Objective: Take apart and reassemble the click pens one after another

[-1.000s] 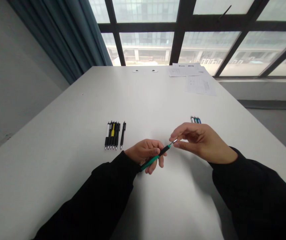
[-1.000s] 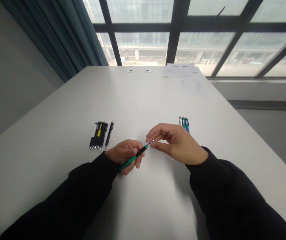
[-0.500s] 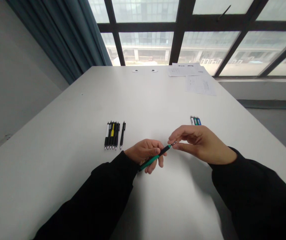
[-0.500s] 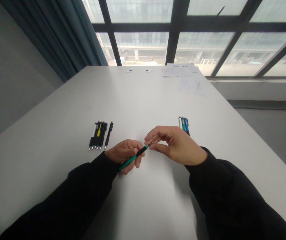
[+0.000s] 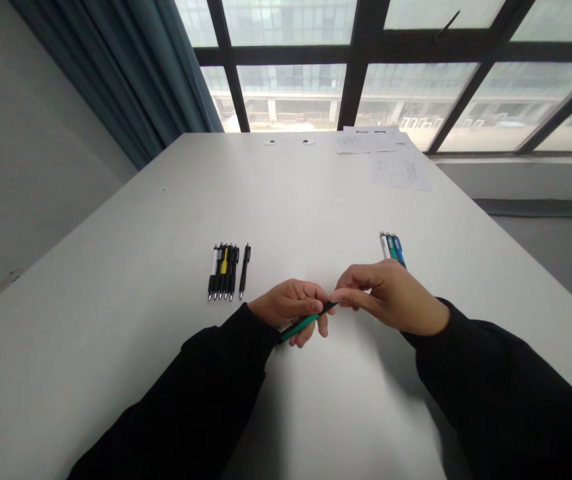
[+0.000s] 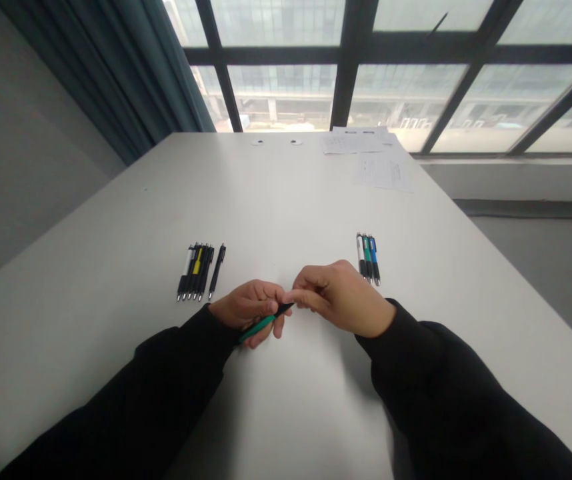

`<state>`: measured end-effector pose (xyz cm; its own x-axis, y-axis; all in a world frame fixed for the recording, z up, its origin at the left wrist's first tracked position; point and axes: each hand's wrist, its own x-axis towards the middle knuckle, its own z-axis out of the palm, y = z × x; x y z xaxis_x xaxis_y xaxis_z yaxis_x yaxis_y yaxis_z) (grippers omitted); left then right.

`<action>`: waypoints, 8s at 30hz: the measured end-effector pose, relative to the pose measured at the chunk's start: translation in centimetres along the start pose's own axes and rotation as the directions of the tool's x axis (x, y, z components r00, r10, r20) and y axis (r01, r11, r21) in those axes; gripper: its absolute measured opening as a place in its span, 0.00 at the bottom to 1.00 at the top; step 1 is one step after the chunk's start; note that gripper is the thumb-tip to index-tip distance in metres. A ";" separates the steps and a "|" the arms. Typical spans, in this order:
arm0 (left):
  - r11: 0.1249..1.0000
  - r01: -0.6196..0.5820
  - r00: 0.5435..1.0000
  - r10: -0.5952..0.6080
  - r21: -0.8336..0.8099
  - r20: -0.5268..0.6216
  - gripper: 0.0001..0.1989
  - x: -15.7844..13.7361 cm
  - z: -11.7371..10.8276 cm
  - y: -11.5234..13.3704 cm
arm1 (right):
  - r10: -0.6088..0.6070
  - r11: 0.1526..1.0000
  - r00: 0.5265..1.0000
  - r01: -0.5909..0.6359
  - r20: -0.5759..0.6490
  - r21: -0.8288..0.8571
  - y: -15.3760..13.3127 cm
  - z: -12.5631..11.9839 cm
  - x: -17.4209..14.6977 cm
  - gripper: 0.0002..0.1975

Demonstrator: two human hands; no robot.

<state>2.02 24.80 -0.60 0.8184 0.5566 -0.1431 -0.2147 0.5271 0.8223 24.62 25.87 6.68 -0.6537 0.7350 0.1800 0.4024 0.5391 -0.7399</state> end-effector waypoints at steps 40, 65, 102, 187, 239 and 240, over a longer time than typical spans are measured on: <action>0.997 -0.062 0.995 0.066 0.046 -0.074 0.23 0.3 -0.1 0.1 | 0.107 0.988 0.977 -0.126 0.186 0.090 0.0 0.2 0.0 0.25; 0.947 -0.274 0.946 0.233 -0.171 -0.227 0.22 1.1 -0.4 -0.4 | 0.736 0.471 0.622 -0.187 -0.267 0.862 1.5 9.6 -2.6 0.34; 0.900 -0.355 0.834 0.427 0.252 -0.348 0.41 1.2 -0.1 -0.6 | 0.245 0.068 0.950 -0.218 0.196 0.973 1.6 11.0 -3.3 0.12; 0.844 -0.033 0.810 0.336 0.536 -0.480 0.21 1.9 -0.2 -0.9 | 0.573 0.392 0.732 -0.639 -0.367 -0.662 8.3 2.5 -2.5 0.08; 0.796 0.011 0.842 0.319 0.605 -0.436 0.17 1.5 -0.5 -1.1 | 0.618 0.283 0.651 -0.707 -0.441 -0.648 6.4 1.6 -2.2 0.20; 0.795 0.008 0.845 0.319 0.607 -0.429 0.17 1.5 -0.5 -1.1 | 0.607 0.292 0.662 -0.700 -0.440 -0.652 6.3 1.5 -2.2 0.20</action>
<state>3.21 25.37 -1.95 0.3944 0.9140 -0.0946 0.1594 0.0334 0.9866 27.61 27.05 0.59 0.0935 0.9946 -0.0450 0.9927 -0.0897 0.0805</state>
